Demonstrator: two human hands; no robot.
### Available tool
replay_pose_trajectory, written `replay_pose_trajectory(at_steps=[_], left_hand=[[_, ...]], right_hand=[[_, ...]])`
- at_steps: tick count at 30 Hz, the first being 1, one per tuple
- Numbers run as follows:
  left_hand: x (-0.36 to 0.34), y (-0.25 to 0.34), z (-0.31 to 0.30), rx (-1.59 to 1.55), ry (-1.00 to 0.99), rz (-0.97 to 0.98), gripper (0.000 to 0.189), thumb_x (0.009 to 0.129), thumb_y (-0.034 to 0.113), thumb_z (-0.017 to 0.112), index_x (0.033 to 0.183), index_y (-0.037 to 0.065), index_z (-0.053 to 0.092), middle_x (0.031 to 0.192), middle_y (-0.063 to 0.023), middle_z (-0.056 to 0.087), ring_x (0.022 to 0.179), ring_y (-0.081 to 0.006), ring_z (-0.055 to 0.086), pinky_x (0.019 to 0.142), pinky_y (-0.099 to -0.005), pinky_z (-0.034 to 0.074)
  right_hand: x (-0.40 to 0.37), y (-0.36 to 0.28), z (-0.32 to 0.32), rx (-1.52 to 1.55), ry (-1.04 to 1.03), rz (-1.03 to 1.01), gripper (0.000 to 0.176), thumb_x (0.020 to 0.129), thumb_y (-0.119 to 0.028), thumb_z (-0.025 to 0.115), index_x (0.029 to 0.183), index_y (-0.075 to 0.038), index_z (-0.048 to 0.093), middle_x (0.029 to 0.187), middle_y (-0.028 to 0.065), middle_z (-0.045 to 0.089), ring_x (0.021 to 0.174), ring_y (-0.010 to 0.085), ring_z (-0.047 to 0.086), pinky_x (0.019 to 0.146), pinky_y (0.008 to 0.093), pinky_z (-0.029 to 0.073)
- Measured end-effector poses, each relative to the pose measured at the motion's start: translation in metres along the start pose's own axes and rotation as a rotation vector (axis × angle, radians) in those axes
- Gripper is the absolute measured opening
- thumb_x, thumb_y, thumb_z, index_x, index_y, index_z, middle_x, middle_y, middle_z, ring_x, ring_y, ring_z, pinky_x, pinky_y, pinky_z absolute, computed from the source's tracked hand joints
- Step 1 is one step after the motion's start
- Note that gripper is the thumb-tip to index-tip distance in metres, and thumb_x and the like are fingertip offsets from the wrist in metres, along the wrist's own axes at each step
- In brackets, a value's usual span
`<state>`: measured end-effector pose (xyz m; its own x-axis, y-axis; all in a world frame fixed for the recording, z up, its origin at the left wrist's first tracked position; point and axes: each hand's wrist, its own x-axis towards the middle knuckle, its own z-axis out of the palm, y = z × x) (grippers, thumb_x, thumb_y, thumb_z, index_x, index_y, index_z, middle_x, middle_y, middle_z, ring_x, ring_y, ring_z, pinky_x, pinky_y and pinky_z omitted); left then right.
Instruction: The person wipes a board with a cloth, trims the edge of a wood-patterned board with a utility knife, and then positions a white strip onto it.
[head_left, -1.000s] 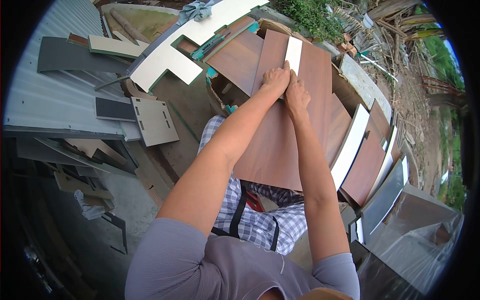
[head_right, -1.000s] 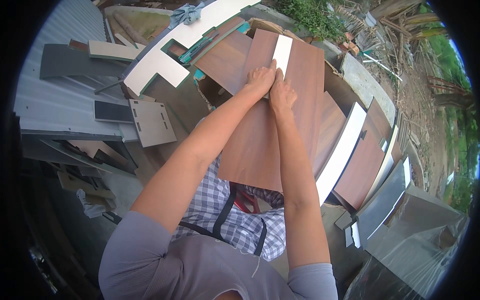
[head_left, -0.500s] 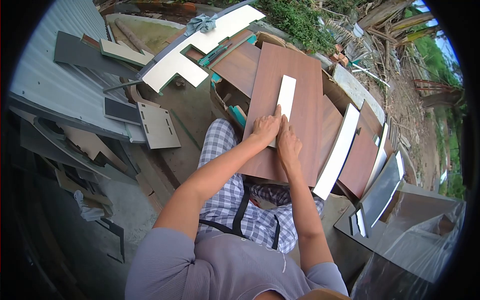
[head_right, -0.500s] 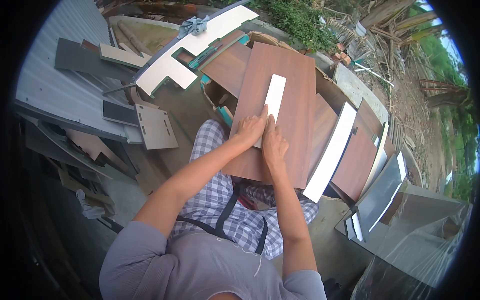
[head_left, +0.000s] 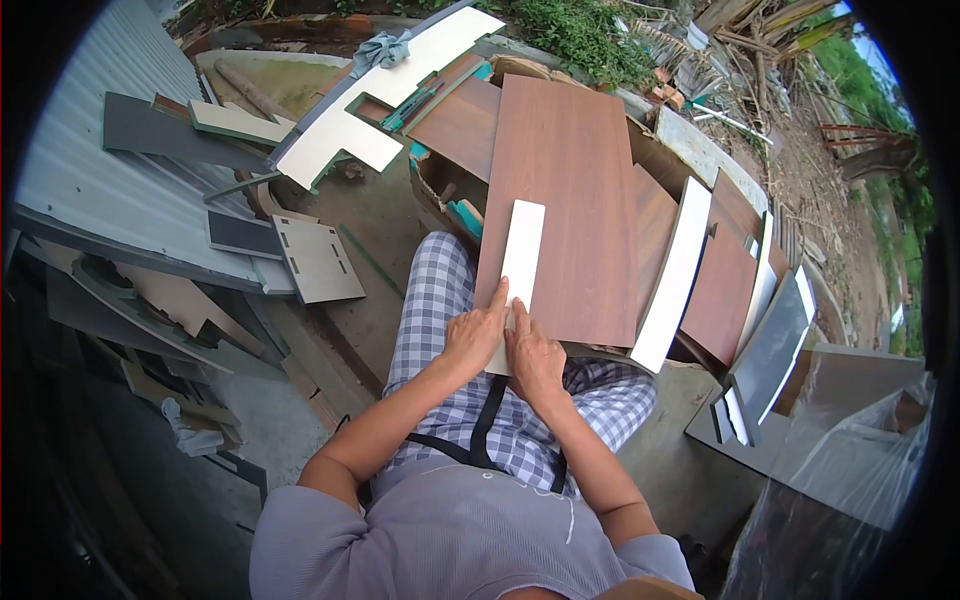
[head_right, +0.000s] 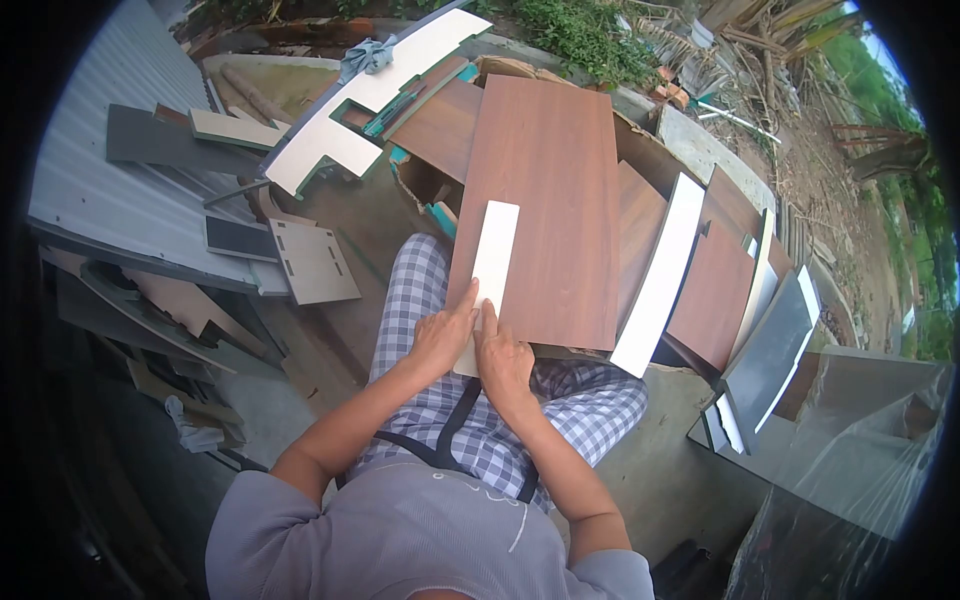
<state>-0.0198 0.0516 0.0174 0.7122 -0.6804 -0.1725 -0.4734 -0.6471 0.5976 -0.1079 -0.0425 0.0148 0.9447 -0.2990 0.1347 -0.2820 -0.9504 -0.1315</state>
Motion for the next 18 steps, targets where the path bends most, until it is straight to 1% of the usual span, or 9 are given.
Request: replay_pose_trajectory(at_steps=[2, 7, 9, 10, 12, 13, 15, 16, 18], left_hand=[[0.016, -0.005, -0.001, 0.037, 0.035, 0.004, 0.051, 0.092, 0.021, 0.044, 0.137, 0.001, 0.033, 0.069, -0.0222, 0.063, 0.062, -0.0375, 0.064, 0.056, -0.0475, 0.05], [0.076, -0.006, -0.012, 0.032, 0.108, 0.002, 0.049, 0.091, 0.02, 0.042, 0.135, 0.001, 0.035, 0.07, -0.0238, 0.063, 0.064, -0.038, 0.064, 0.059, -0.0478, 0.051], [0.107, -0.008, -0.014, 0.067, 0.133, 0.008, 0.048, 0.09, 0.018, 0.041, 0.135, 0.001, 0.036, 0.074, -0.024, 0.064, 0.07, -0.038, 0.065, 0.063, -0.0474, 0.051], [0.125, -0.011, -0.011, 0.063, 0.133, 0.004, 0.048, 0.09, 0.018, 0.041, 0.135, 0.001, 0.036, 0.074, -0.024, 0.064, 0.07, -0.038, 0.065, 0.063, -0.0474, 0.051], [0.16, -0.018, -0.007, 0.082, 0.215, 0.027, 0.049, 0.092, 0.022, 0.043, 0.137, 0.005, 0.035, 0.075, -0.0242, 0.064, 0.073, -0.0403, 0.064, 0.066, -0.0493, 0.05], [0.175, -0.018, -0.011, 0.08, 0.215, 0.023, 0.049, 0.092, 0.022, 0.043, 0.137, 0.005, 0.035, 0.075, -0.0242, 0.064, 0.073, -0.0403, 0.064, 0.066, -0.0493, 0.05], [0.204, -0.016, -0.017, 0.118, 0.221, 0.022, 0.048, 0.091, 0.019, 0.042, 0.135, 0.004, 0.035, 0.085, -0.0249, 0.064, 0.082, -0.0384, 0.064, 0.071, -0.048, 0.05], [0.215, -0.013, -0.023, 0.116, 0.22, 0.018, 0.048, 0.091, 0.019, 0.042, 0.135, 0.004, 0.035, 0.085, -0.0249, 0.064, 0.082, -0.0384, 0.064, 0.071, -0.048, 0.05], [0.238, -0.007, -0.034, 0.089, 0.17, -0.036, 0.046, 0.09, 0.017, 0.042, 0.133, 0.003, 0.037, 0.094, -0.0252, 0.064, 0.09, -0.0376, 0.063, 0.075, -0.0466, 0.05]], right_hand=[[0.015, 0.004, 0.005, -0.008, -0.045, 0.016, 0.052, 0.081, -0.024, 0.063, 0.128, -0.008, 0.046, 0.073, 0.0094, 0.059, 0.052, 0.0226, 0.061, 0.047, 0.0319, 0.05], [0.074, 0.024, 0.026, 0.009, -0.004, 0.026, 0.047, 0.085, -0.024, 0.058, 0.129, -0.012, 0.044, 0.073, 0.0102, 0.061, 0.056, 0.0259, 0.064, 0.047, 0.0354, 0.051], [0.102, 0.033, 0.035, -0.037, 0.081, 0.032, 0.042, 0.085, -0.024, 0.057, 0.125, -0.013, 0.047, 0.07, 0.01, 0.061, 0.055, 0.0269, 0.064, 0.047, 0.0362, 0.051], [0.117, 0.036, 0.035, -0.038, 0.078, 0.028, 0.042, 0.085, -0.024, 0.057, 0.125, -0.013, 0.047, 0.07, 0.01, 0.061, 0.055, 0.0269, 0.064, 0.047, 0.0362, 0.051], [0.147, 0.043, 0.036, -0.05, 0.113, 0.04, 0.034, 0.087, -0.022, 0.054, 0.119, -0.012, 0.049, 0.071, 0.0119, 0.062, 0.056, 0.0269, 0.064, 0.046, 0.0362, 0.05], [0.162, 0.046, 0.037, -0.051, 0.109, 0.037, 0.034, 0.087, -0.022, 0.054, 0.119, -0.012, 0.049, 0.071, 0.0119, 0.062, 0.056, 0.0269, 0.064, 0.046, 0.0362, 0.05], [0.191, 0.054, 0.04, -0.041, 0.117, 0.049, 0.026, 0.088, -0.02, 0.05, 0.113, -0.012, 0.05, 0.072, 0.0142, 0.063, 0.06, 0.0283, 0.066, 0.047, 0.0374, 0.051], [0.205, 0.058, 0.043, -0.041, 0.113, 0.047, 0.026, 0.088, -0.02, 0.05, 0.113, -0.012, 0.05, 0.072, 0.0142, 0.063, 0.06, 0.0283, 0.066, 0.047, 0.0374, 0.051], [0.231, 0.066, 0.05, -0.057, 0.102, 0.053, 0.02, 0.089, -0.016, 0.046, 0.108, -0.011, 0.05, 0.076, 0.0163, 0.065, 0.064, 0.031, 0.067, 0.05, 0.0394, 0.052]])
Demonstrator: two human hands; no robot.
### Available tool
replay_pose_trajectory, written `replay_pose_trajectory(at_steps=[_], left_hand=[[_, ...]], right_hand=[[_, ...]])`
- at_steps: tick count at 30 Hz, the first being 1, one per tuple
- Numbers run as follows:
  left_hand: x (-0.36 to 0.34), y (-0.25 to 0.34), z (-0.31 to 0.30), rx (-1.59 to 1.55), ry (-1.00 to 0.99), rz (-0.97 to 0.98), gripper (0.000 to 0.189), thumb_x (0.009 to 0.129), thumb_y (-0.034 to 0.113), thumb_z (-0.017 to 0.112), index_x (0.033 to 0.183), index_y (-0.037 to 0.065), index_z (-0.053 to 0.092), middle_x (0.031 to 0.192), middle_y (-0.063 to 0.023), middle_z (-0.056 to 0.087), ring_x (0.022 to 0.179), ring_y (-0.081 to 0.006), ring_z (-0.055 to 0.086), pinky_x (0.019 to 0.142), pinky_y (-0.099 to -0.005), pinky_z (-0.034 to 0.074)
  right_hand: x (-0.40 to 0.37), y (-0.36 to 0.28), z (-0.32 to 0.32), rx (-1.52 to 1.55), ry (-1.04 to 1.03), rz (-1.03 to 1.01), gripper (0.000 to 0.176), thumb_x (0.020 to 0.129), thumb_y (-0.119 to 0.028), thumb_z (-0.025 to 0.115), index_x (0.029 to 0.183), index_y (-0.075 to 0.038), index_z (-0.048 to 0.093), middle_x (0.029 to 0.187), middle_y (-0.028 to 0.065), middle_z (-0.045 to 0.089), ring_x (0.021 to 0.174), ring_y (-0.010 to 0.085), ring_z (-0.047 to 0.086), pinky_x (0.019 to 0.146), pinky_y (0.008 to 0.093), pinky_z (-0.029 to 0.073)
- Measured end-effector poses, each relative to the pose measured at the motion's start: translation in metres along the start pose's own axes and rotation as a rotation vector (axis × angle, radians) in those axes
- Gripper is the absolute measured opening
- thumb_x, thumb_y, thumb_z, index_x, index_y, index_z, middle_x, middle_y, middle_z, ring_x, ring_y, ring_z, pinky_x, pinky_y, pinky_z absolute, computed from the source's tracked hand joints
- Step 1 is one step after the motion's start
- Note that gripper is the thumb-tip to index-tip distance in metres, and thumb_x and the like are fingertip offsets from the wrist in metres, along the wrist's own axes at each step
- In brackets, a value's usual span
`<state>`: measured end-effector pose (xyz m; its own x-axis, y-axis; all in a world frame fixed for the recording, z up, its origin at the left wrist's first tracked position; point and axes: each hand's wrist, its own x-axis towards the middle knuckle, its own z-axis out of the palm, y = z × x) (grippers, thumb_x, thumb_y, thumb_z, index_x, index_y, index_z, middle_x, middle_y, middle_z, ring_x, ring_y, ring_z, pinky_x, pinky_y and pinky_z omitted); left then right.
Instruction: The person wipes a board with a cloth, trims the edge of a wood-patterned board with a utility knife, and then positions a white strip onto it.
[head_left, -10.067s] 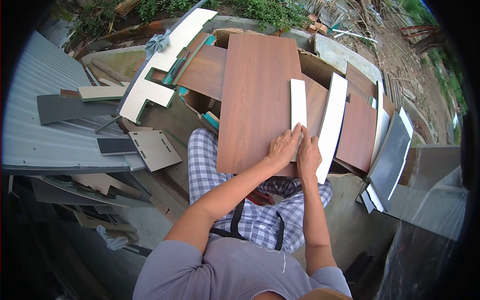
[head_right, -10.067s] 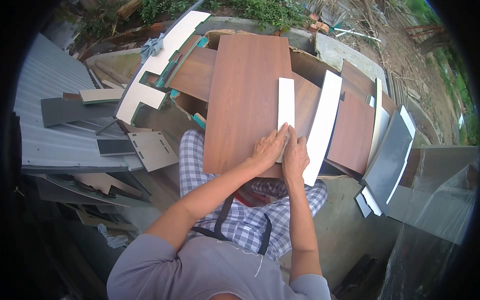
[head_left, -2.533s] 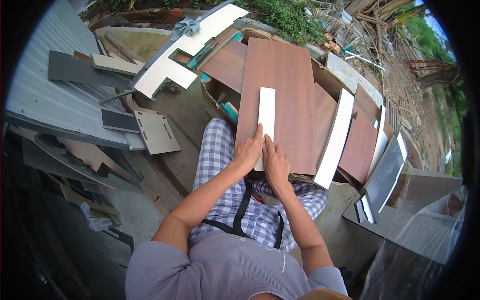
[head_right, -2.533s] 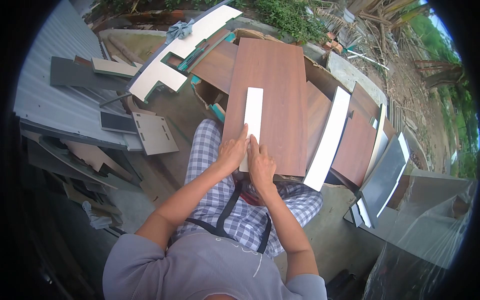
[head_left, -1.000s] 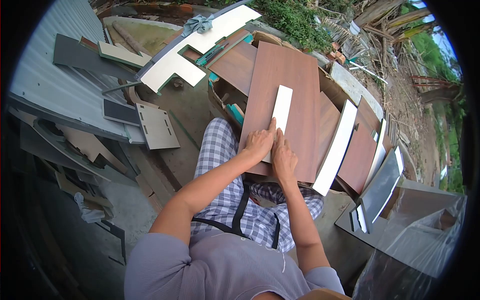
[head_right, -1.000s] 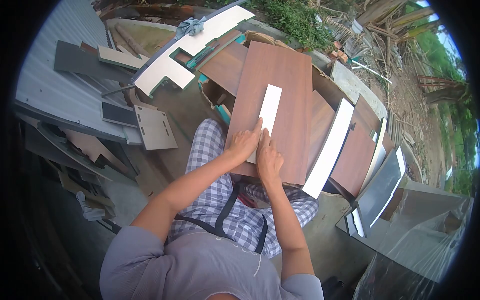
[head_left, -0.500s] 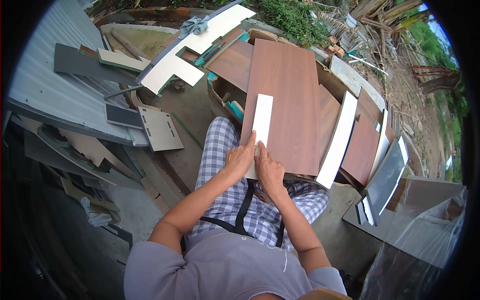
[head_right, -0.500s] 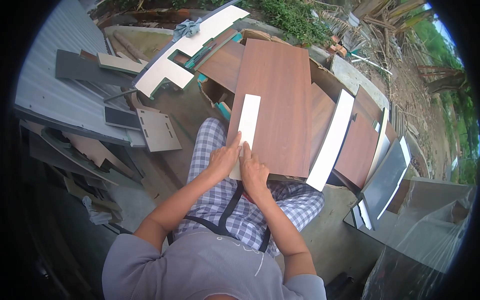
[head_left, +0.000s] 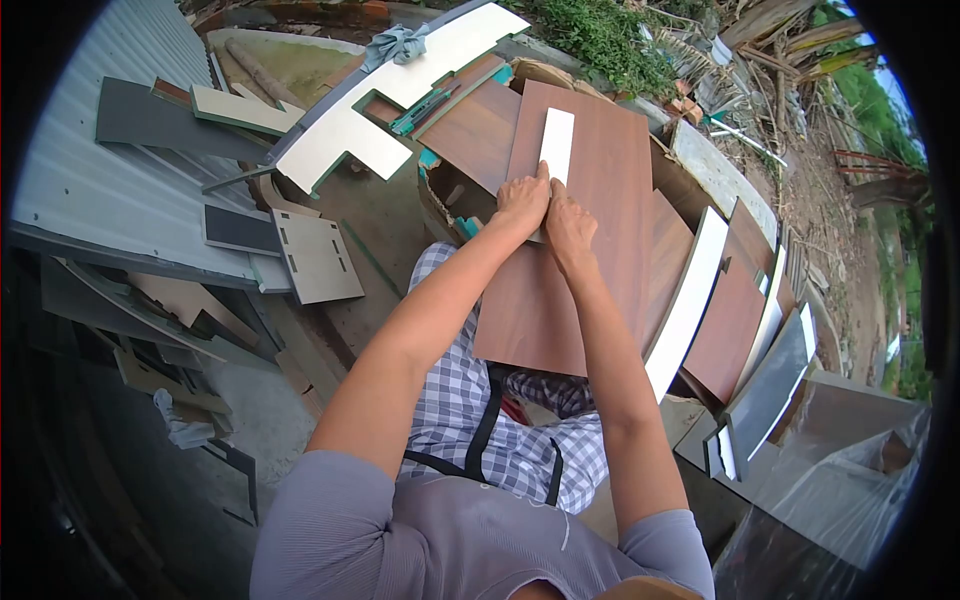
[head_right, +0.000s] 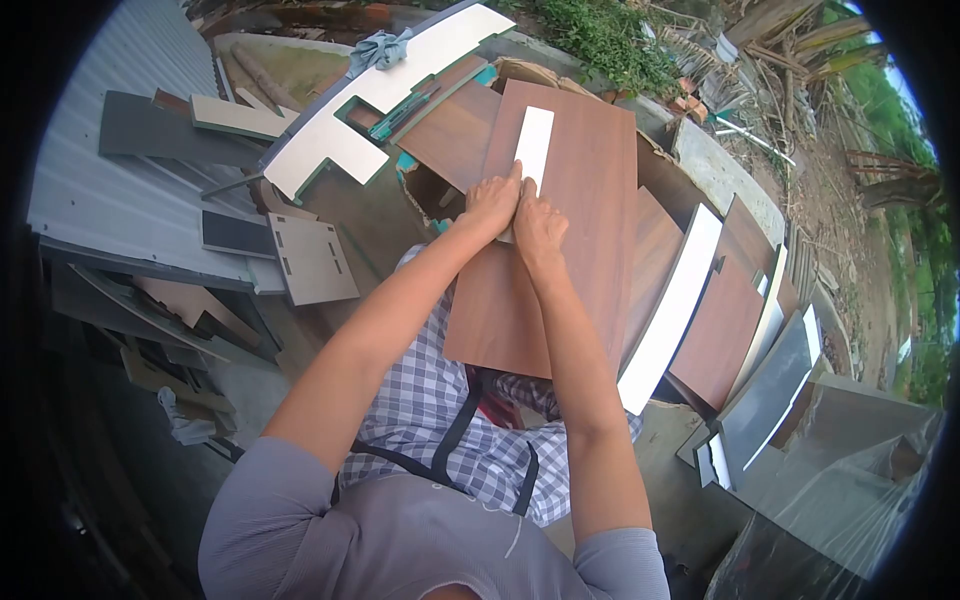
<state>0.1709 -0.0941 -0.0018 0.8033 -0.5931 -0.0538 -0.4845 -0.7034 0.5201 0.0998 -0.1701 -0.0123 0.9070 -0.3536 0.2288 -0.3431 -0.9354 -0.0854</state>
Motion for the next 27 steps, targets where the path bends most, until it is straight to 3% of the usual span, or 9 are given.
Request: replay_pose_trajectory(at_steps=[5, 10, 12, 19, 27], left_hand=[[0.048, 0.001, -0.005, 0.063, 0.028, 0.042, 0.03, 0.091, 0.017, 0.04, 0.114, 0.0, 0.047, 0.095, -0.0224, 0.065, 0.09, -0.034, 0.065, 0.075, -0.0443, 0.051], [0.074, 0.003, -0.005, 0.082, 0.028, 0.052, 0.036, 0.092, 0.018, 0.038, 0.123, 0.0, 0.044, 0.1, -0.0221, 0.064, 0.094, -0.0329, 0.064, 0.079, -0.0433, 0.05], [0.073, 0.003, -0.001, 0.072, 0.032, 0.037, 0.038, 0.092, 0.018, 0.038, 0.125, 0.0, 0.042, 0.1, -0.022, 0.064, 0.094, -0.033, 0.064, 0.079, -0.0433, 0.049], [0.064, 0.004, 0.002, 0.084, 0.058, 0.035, 0.043, 0.091, 0.016, 0.038, 0.131, 0.001, 0.038, 0.098, -0.0225, 0.065, 0.093, -0.0332, 0.064, 0.078, -0.0439, 0.049], [-0.025, 0.007, 0.01, 0.055, 0.025, 0.061, 0.048, 0.09, 0.014, 0.039, 0.135, -0.001, 0.034, 0.091, -0.0243, 0.065, 0.086, -0.0353, 0.065, 0.074, -0.0445, 0.051]], right_hand=[[0.048, 0.007, 0.003, -0.046, -0.1, 0.026, 0.018, 0.09, -0.016, 0.044, 0.106, -0.01, 0.048, 0.082, 0.0179, 0.066, 0.071, 0.0335, 0.067, 0.056, 0.0415, 0.053], [0.074, 0.012, 0.007, -0.084, -0.156, 0.072, 0.022, 0.091, -0.017, 0.043, 0.111, -0.01, 0.046, 0.084, 0.018, 0.066, 0.076, 0.0335, 0.067, 0.061, 0.0418, 0.053], [0.076, 0.012, 0.011, -0.096, -0.156, 0.112, 0.03, 0.091, -0.017, 0.043, 0.121, -0.01, 0.043, 0.085, 0.0174, 0.066, 0.076, 0.0326, 0.067, 0.062, 0.0413, 0.053], [0.064, 0.011, 0.014, -0.113, -0.111, 0.106, 0.045, 0.089, -0.019, 0.047, 0.132, -0.009, 0.038, 0.084, 0.0158, 0.066, 0.075, 0.0298, 0.068, 0.06, 0.0394, 0.053], [-0.029, 0.005, 0.0, -0.197, 0.047, 0.008, 0.043, 0.085, -0.02, 0.053, 0.126, -0.008, 0.049, 0.067, 0.0088, 0.064, 0.054, 0.0234, 0.065, 0.044, 0.0334, 0.049]])
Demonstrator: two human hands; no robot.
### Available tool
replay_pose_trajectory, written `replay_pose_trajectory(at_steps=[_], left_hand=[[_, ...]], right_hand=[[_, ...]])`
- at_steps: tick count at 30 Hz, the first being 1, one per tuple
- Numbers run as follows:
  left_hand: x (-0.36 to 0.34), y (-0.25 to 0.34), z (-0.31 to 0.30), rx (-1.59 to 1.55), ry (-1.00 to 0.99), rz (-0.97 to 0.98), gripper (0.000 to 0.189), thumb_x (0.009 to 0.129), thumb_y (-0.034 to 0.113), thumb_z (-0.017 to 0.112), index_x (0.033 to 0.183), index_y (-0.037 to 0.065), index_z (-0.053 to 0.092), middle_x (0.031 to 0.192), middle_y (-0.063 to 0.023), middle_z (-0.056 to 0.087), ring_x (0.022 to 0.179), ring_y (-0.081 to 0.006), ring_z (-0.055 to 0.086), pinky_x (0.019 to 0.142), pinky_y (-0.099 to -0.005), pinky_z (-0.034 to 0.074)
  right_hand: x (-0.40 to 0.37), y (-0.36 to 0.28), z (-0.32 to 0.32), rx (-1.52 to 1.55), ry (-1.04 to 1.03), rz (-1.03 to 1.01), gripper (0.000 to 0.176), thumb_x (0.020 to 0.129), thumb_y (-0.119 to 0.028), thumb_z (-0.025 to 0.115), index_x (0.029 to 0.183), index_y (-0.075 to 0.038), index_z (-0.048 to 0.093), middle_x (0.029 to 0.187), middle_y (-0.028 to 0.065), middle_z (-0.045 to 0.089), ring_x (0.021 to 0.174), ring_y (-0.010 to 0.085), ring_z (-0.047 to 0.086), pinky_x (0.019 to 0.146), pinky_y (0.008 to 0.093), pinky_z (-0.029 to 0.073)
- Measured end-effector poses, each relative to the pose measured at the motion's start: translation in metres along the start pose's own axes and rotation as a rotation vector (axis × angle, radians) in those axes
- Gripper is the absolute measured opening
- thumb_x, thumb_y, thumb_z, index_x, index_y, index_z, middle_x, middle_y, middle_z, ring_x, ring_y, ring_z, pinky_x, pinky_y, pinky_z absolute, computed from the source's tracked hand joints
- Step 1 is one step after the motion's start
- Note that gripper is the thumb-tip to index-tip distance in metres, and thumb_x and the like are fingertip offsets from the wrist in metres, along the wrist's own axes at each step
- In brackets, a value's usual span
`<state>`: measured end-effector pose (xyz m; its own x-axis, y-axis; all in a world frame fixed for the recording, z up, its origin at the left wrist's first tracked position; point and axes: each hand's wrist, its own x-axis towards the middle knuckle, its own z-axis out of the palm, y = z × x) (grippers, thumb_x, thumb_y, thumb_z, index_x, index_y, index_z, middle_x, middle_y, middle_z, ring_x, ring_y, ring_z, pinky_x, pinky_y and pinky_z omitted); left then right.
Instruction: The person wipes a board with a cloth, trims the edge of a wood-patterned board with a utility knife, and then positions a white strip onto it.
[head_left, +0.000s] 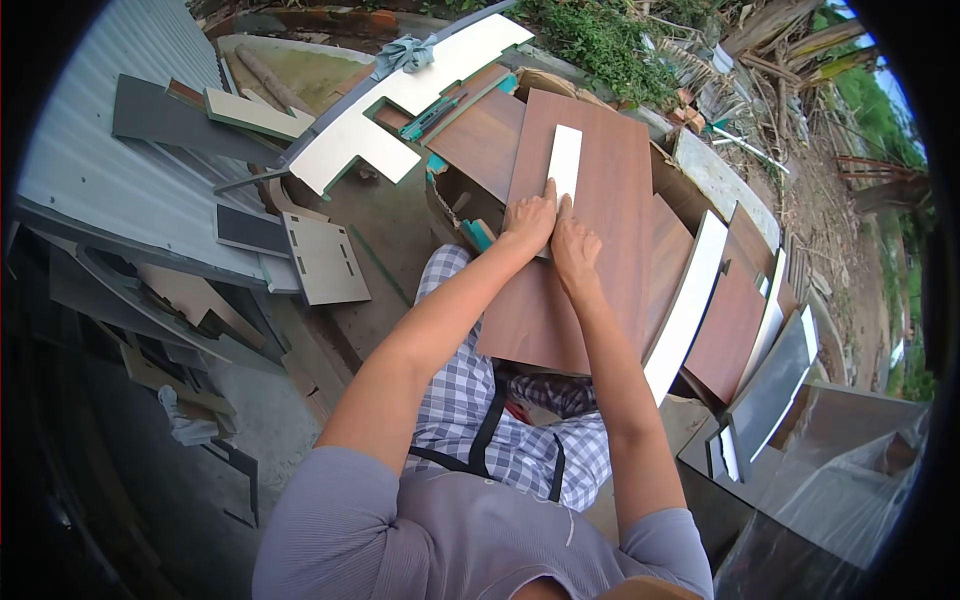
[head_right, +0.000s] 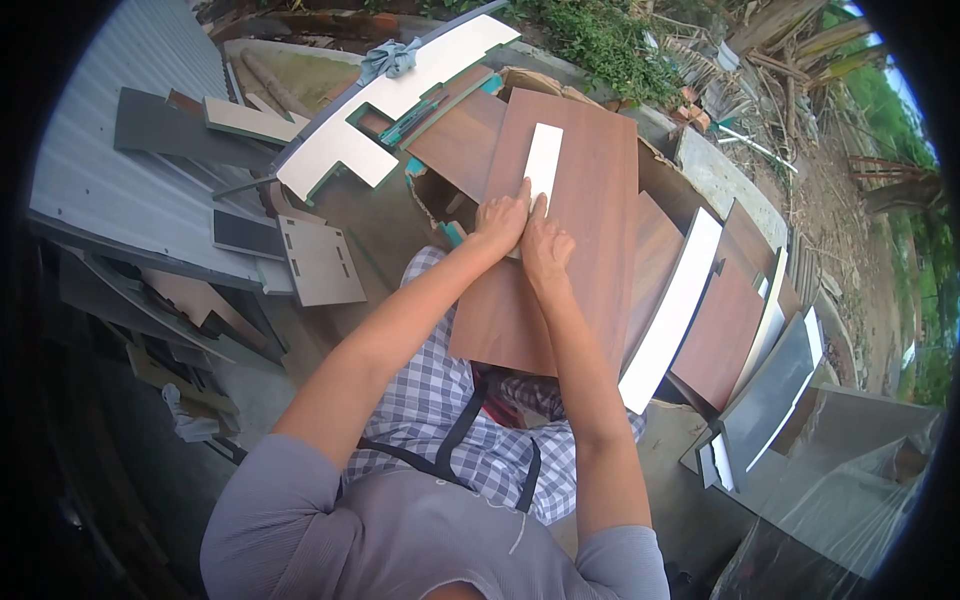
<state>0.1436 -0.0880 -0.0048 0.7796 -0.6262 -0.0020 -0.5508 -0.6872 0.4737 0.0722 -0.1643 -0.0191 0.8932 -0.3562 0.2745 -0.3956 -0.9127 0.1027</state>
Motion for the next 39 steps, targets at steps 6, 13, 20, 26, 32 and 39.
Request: replay_pose_trajectory(at_steps=[6, 13, 20, 26, 32, 39], left_hand=[[-0.116, 0.009, -0.001, -0.039, -0.067, 0.0, 0.054, 0.088, 0.016, 0.046, 0.137, 0.0, 0.031, 0.074, -0.0242, 0.064, 0.07, -0.0372, 0.065, 0.063, -0.0474, 0.052], [-0.198, 0.004, -0.017, -0.124, -0.162, -0.088, 0.052, 0.092, 0.024, 0.045, 0.138, 0.005, 0.031, 0.068, -0.0221, 0.063, 0.063, -0.0381, 0.064, 0.058, -0.0483, 0.05], [-0.174, -0.015, -0.018, -0.107, -0.103, -0.064, 0.051, 0.093, 0.024, 0.044, 0.138, 0.003, 0.031, 0.07, -0.0215, 0.064, 0.065, -0.0381, 0.064, 0.058, -0.0493, 0.049], [-0.118, -0.028, -0.019, -0.05, -0.007, -0.045, 0.047, 0.093, 0.025, 0.043, 0.134, 0.002, 0.037, 0.071, -0.0243, 0.063, 0.066, -0.039, 0.064, 0.06, -0.0495, 0.05], [-0.039, -0.04, -0.005, -0.04, 0.08, -0.035, 0.044, 0.093, 0.026, 0.043, 0.134, 0.009, 0.039, 0.075, -0.0235, 0.064, 0.072, -0.0398, 0.064, 0.064, -0.0502, 0.049], [0.038, -0.034, -0.022, 0.005, -0.044, -0.075, 0.045, 0.092, 0.017, 0.037, 0.133, 0.0, 0.036, 0.099, -0.0241, 0.064, 0.093, -0.0351, 0.063, 0.077, -0.0444, 0.05]], right_hand=[[-0.11, -0.007, -0.041, 0.085, 0.047, -0.07, 0.046, 0.083, -0.025, 0.06, 0.124, -0.007, 0.051, 0.062, 0.0065, 0.06, 0.05, 0.02, 0.062, 0.042, 0.0296, 0.047], [-0.178, -0.033, -0.079, 0.152, -0.03, -0.119, 0.051, 0.079, -0.026, 0.065, 0.124, -0.004, 0.051, 0.059, 0.005, 0.057, 0.044, 0.0186, 0.058, 0.04, 0.0303, 0.045], [-0.147, -0.042, -0.066, 0.205, -0.147, -0.104, 0.051, 0.085, -0.028, 0.059, 0.13, -0.007, 0.046, 0.065, 0.0082, 0.062, 0.05, 0.0223, 0.062, 0.045, 0.0332, 0.049], [-0.093, -0.043, -0.039, 0.232, -0.069, -0.126, 0.05, 0.086, -0.027, 0.057, 0.129, -0.004, 0.044, 0.06, 0.0091, 0.062, 0.052, 0.0241, 0.064, 0.044, 0.0336, 0.049], [-0.018, -0.035, -0.018, 0.168, -0.171, -0.059, 0.044, 0.092, -0.028, 0.047, 0.131, -0.008, 0.045, 0.07, 0.0143, 0.065, 0.059, 0.0296, 0.065, 0.05, 0.0395, 0.05], [0.059, -0.029, -0.001, 0.079, -0.207, -0.044, 0.039, 0.09, -0.018, 0.043, 0.127, -0.005, 0.045, 0.074, 0.0156, 0.068, 0.067, 0.0296, 0.068, 0.056, 0.0385, 0.052]])
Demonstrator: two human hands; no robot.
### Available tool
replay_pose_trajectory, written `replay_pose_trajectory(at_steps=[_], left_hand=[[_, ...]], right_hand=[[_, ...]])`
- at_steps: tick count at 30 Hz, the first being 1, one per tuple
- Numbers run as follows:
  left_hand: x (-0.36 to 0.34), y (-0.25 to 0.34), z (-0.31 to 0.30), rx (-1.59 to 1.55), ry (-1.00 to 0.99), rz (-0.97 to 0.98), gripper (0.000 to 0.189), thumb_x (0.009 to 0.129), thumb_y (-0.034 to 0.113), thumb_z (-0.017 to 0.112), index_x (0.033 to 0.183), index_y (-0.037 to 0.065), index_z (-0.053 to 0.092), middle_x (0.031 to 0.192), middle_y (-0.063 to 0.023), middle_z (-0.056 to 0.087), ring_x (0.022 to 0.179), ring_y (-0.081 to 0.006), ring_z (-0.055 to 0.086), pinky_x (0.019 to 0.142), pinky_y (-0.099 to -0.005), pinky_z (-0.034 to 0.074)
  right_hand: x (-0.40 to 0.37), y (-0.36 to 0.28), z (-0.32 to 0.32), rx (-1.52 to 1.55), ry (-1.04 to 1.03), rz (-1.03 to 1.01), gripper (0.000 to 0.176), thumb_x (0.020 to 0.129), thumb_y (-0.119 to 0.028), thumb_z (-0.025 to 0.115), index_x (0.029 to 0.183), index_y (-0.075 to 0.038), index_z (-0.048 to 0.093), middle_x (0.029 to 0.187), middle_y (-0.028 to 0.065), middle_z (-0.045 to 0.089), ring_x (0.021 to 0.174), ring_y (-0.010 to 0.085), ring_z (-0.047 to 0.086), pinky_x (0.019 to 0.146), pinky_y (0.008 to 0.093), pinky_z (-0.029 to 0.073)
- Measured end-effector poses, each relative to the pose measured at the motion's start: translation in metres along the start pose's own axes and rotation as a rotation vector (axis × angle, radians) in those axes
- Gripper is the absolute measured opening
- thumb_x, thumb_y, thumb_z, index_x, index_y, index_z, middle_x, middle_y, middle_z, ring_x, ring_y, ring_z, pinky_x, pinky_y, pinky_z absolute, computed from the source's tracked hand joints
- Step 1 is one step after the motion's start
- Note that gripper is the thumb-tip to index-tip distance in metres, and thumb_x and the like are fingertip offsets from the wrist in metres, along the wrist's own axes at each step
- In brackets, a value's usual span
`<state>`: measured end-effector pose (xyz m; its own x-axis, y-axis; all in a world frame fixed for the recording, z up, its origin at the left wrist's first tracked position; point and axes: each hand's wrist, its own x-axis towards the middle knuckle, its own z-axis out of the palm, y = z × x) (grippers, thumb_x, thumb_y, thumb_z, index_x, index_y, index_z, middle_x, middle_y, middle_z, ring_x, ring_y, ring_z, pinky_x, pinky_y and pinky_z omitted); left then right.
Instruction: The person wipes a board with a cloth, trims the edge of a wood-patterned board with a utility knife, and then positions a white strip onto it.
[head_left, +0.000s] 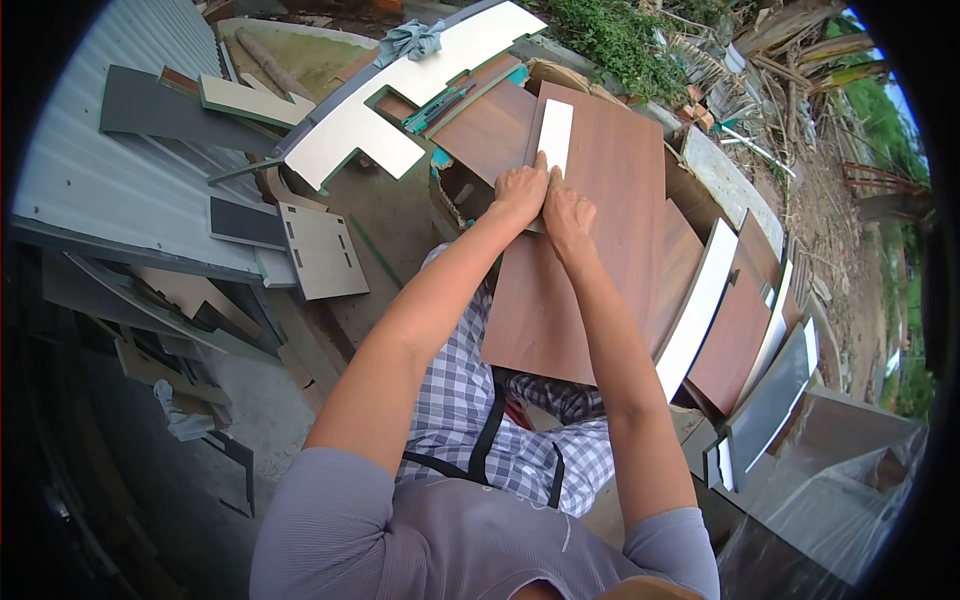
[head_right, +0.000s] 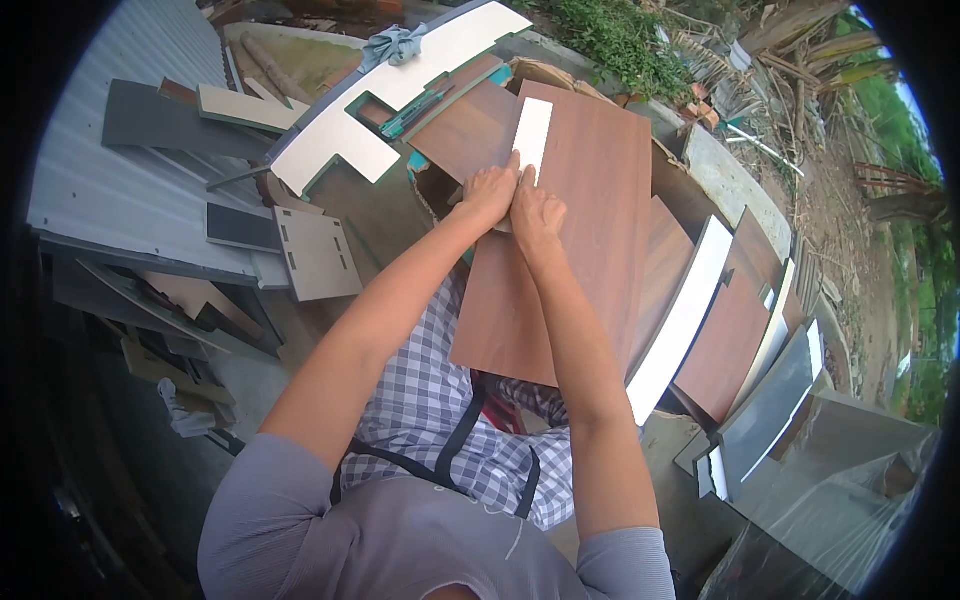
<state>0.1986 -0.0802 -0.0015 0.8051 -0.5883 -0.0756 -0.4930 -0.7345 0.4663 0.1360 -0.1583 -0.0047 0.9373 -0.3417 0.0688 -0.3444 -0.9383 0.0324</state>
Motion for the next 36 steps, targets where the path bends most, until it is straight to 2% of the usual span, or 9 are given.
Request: replay_pose_trajectory(at_steps=[5, 8, 17, 19, 23, 27, 31, 34, 36], left_hand=[[0.042, -0.001, 0.002, -0.002, 0.04, 0.022, 0.043, 0.092, 0.017, 0.037, 0.132, 0.001, 0.038, 0.1, -0.0227, 0.064, 0.094, -0.034, 0.063, 0.079, -0.0437, 0.05], [0.063, -0.005, 0.008, -0.019, 0.042, 0.006, 0.044, 0.091, 0.022, 0.041, 0.132, 0.006, 0.038, 0.097, -0.025, 0.063, 0.095, -0.0383, 0.061, 0.079, -0.0479, 0.048], [0.057, -0.002, 0.01, -0.011, 0.112, -0.01, 0.042, 0.091, 0.021, 0.04, 0.131, 0.007, 0.039, 0.097, -0.0239, 0.064, 0.094, -0.0383, 0.062, 0.078, -0.0477, 0.048], [0.043, 0.003, 0.005, 0.041, 0.033, 0.015, 0.045, 0.091, 0.015, 0.038, 0.134, 0.002, 0.036, 0.101, -0.0215, 0.064, 0.093, -0.0335, 0.064, 0.078, -0.0429, 0.05], [-0.005, 0.014, 0.006, 0.004, 0.032, 0.015, 0.046, 0.09, 0.014, 0.039, 0.134, 0.002, 0.036, 0.099, -0.0219, 0.065, 0.092, -0.0329, 0.064, 0.076, -0.0428, 0.051], [-0.066, 0.017, 0.037, -0.02, 0.072, 0.077, 0.048, 0.091, 0.019, 0.041, 0.135, 0.004, 0.035, 0.083, -0.0239, 0.064, 0.08, -0.0364, 0.065, 0.07, -0.0462, 0.051], [-0.144, 0.029, 0.045, -0.105, 0.083, 0.139, 0.049, 0.093, 0.026, 0.044, 0.136, 0.006, 0.034, 0.066, -0.0237, 0.062, 0.065, -0.0395, 0.064, 0.06, -0.049, 0.05], [-0.197, 0.038, 0.039, -0.134, -0.03, 0.146, 0.051, 0.092, 0.026, 0.045, 0.137, 0.005, 0.033, 0.064, -0.0236, 0.061, 0.062, -0.04, 0.063, 0.059, -0.0495, 0.05], [-0.225, 0.043, 0.03, -0.135, -0.067, 0.157, 0.051, 0.092, 0.024, 0.046, 0.136, 0.002, 0.033, 0.063, -0.0228, 0.061, 0.062, -0.0382, 0.063, 0.058, -0.0479, 0.051]], right_hand=[[0.042, 0.009, 0.001, -0.02, -0.067, 0.013, 0.043, 0.09, -0.018, 0.043, 0.131, -0.005, 0.039, 0.079, 0.0163, 0.068, 0.073, 0.0297, 0.068, 0.061, 0.0383, 0.052], [0.057, 0.01, 0.003, -0.017, -0.076, 0.044, 0.045, 0.09, -0.018, 0.044, 0.132, -0.006, 0.038, 0.082, 0.0163, 0.068, 0.074, 0.0296, 0.068, 0.063, 0.038, 0.052], [0.051, 0.008, 0.001, -0.02, -0.095, 0.105, 0.052, 0.089, -0.02, 0.045, 0.138, -0.005, 0.032, 0.09, 0.0153, 0.068, 0.078, 0.0289, 0.068, 0.066, 0.0368, 0.052], [0.041, 0.008, 0.0, -0.022, -0.094, 0.102, 0.053, 0.089, -0.021, 0.045, 0.138, -0.005, 0.031, 0.091, 0.0154, 0.068, 0.079, 0.0286, 0.068, 0.065, 0.0367, 0.052], [-0.005, 0.01, 0.0, -0.083, -0.064, 0.074, 0.051, 0.089, -0.022, 0.046, 0.136, -0.005, 0.035, 0.078, 0.0132, 0.068, 0.068, 0.0263, 0.068, 0.056, 0.0365, 0.051], [-0.085, 0.015, -0.004, -0.108, 0.099, 0.016, 0.048, 0.088, -0.025, 0.051, 0.131, -0.004, 0.045, 0.061, 0.0089, 0.065, 0.052, 0.0229, 0.065, 0.046, 0.0348, 0.049], [-0.169, 0.012, -0.021, -0.058, 0.138, 0.031, 0.049, 0.087, -0.027, 0.055, 0.129, -0.004, 0.048, 0.057, 0.0077, 0.062, 0.049, 0.0211, 0.063, 0.043, 0.033, 0.048], [-0.221, 0.01, -0.03, -0.027, 0.072, 0.057, 0.05, 0.085, -0.026, 0.058, 0.129, -0.003, 0.048, 0.057, 0.0082, 0.062, 0.047, 0.0202, 0.062, 0.042, 0.0327, 0.047], [-0.248, 0.01, -0.026, -0.028, 0.187, -0.013, 0.051, 0.084, -0.025, 0.06, 0.128, -0.002, 0.048, 0.057, 0.0093, 0.062, 0.043, 0.0186, 0.06, 0.039, 0.0302, 0.046]])
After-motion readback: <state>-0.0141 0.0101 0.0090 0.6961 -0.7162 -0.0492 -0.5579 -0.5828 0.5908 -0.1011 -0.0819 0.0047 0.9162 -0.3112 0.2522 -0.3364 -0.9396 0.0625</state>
